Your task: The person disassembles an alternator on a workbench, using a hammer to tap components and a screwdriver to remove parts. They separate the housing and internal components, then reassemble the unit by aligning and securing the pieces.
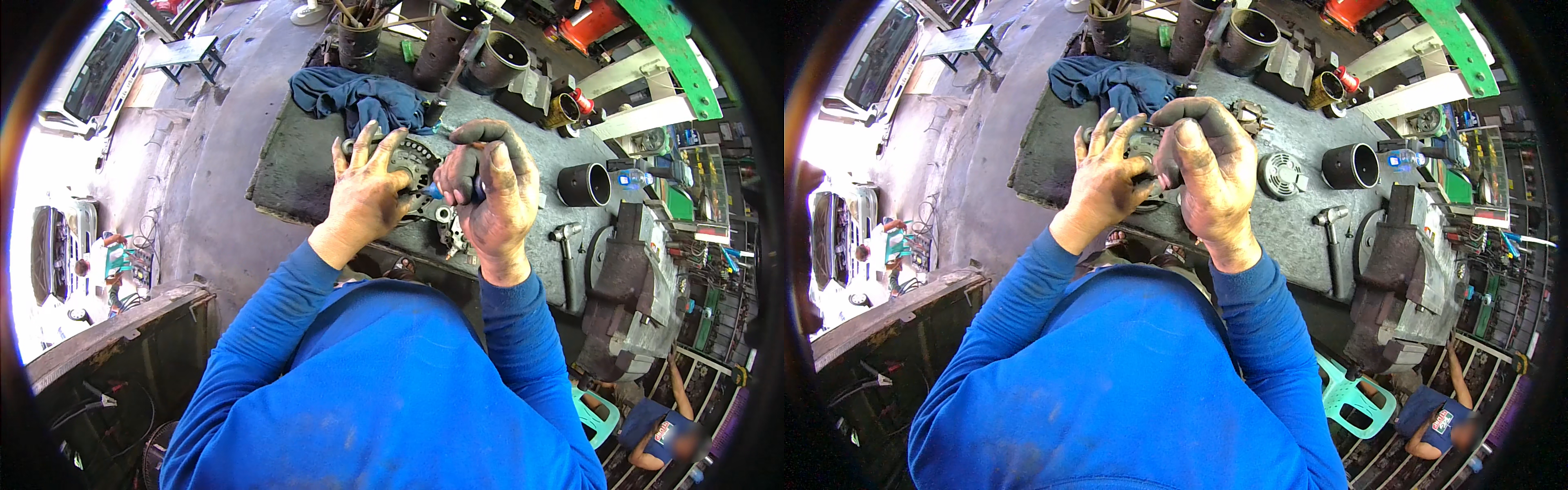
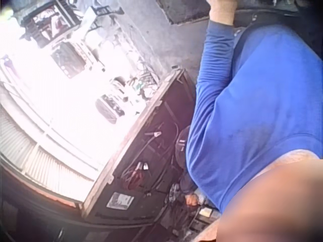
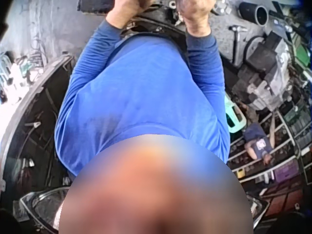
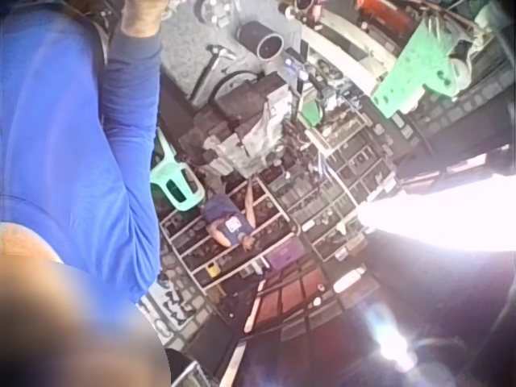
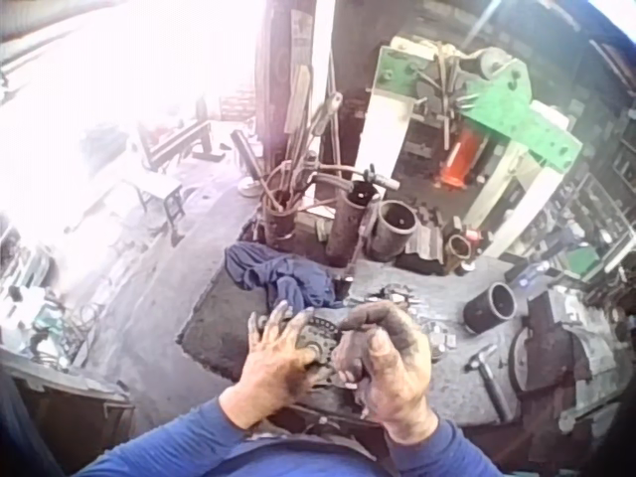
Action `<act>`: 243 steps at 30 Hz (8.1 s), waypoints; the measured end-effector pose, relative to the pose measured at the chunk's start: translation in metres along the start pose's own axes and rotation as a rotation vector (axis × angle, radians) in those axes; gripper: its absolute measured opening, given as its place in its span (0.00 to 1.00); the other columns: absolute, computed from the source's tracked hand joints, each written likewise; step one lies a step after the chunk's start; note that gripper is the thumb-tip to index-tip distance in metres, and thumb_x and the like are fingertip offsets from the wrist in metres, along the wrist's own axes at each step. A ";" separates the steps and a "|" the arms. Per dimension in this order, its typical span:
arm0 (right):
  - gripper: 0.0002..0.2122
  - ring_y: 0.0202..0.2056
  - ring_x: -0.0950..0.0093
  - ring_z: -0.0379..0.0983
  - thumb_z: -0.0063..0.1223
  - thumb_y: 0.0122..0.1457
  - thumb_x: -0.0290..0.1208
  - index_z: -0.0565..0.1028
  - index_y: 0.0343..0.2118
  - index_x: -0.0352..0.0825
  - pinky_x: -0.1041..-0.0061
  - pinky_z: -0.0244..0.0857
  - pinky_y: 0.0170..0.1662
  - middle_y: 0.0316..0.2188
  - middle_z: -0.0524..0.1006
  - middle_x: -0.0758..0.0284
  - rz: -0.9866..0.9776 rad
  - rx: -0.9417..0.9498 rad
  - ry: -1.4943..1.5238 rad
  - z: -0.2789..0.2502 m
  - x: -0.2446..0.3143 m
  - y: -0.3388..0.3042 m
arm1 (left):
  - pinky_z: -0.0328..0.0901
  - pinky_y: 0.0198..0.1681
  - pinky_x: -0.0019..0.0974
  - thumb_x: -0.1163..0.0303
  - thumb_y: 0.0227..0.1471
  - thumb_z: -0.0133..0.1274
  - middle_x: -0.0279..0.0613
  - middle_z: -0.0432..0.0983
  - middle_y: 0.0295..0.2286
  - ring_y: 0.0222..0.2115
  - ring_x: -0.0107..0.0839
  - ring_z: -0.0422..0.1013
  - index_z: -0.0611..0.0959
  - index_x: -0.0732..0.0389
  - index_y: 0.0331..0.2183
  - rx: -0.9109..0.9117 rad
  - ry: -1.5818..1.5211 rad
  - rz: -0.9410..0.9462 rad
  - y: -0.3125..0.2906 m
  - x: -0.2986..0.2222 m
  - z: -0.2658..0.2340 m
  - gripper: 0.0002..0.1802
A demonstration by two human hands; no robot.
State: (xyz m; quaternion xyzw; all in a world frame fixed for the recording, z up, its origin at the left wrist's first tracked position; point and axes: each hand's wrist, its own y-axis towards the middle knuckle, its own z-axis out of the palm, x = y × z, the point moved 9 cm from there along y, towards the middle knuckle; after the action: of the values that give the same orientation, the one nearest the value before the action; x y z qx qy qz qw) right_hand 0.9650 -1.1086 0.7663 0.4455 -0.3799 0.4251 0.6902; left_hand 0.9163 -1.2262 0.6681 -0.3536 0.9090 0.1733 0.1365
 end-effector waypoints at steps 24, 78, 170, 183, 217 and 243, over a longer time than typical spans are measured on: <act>0.13 0.29 0.82 0.65 0.46 0.72 0.32 0.76 0.35 0.28 0.78 0.60 0.35 0.30 0.76 0.66 -0.151 0.042 -0.343 0.026 -0.006 -0.008 | 0.70 0.56 0.50 0.60 0.57 0.62 0.59 0.78 0.50 0.52 0.56 0.75 0.79 0.58 0.54 -0.209 -0.155 0.020 0.019 0.043 -0.036 0.24; 0.17 0.23 0.84 0.61 0.52 0.73 0.44 0.76 0.42 0.31 0.79 0.57 0.27 0.22 0.70 0.74 0.288 -0.158 -0.896 -0.207 0.096 -0.091 | 0.56 0.65 0.66 0.57 0.52 0.67 0.36 0.80 0.28 0.34 0.38 0.79 0.85 0.52 0.36 -0.073 0.040 0.126 -0.002 -0.031 -0.006 0.13; 0.09 0.28 0.61 0.77 0.67 0.56 0.31 0.78 0.30 0.32 0.65 0.70 0.32 0.25 0.78 0.60 -0.188 0.081 -0.117 0.000 -0.005 0.030 | 0.53 0.70 0.49 0.37 0.57 0.59 0.50 0.63 0.64 0.67 0.47 0.60 0.61 0.60 0.68 0.261 -0.612 0.060 -0.017 0.004 0.013 0.52; 0.15 0.33 0.55 0.76 0.66 0.54 0.36 0.77 0.33 0.28 0.58 0.71 0.40 0.29 0.77 0.57 0.043 -0.005 -0.351 -0.005 -0.009 0.014 | 0.69 0.49 0.52 0.65 0.48 0.69 0.52 0.75 0.46 0.48 0.51 0.74 0.76 0.62 0.52 0.008 -0.334 0.155 -0.020 0.010 0.004 0.31; 0.26 0.44 0.54 0.77 0.69 0.51 0.34 0.72 0.51 0.32 0.59 0.74 0.47 0.42 0.76 0.55 -0.221 0.053 -1.024 0.013 0.030 -0.015 | 0.59 0.64 0.56 0.58 0.44 0.71 0.49 0.79 0.50 0.59 0.58 0.67 0.80 0.57 0.56 -0.031 -0.062 0.231 -0.009 -0.008 0.004 0.37; 0.27 0.48 0.49 0.78 0.69 0.50 0.34 0.72 0.52 0.33 0.57 0.72 0.52 0.45 0.80 0.50 -0.152 -0.192 -0.351 -0.008 -0.026 -0.020 | 0.65 0.58 0.51 0.60 0.44 0.72 0.49 0.78 0.49 0.54 0.50 0.72 0.77 0.57 0.55 -0.018 -0.151 0.115 -0.012 0.034 0.026 0.37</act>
State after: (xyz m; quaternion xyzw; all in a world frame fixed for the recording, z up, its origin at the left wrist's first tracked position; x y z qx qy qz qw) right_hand 0.9754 -1.1124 0.7350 0.4724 -0.4985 0.2497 0.6826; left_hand 0.9031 -1.2439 0.6296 -0.2881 0.9132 0.2154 0.1915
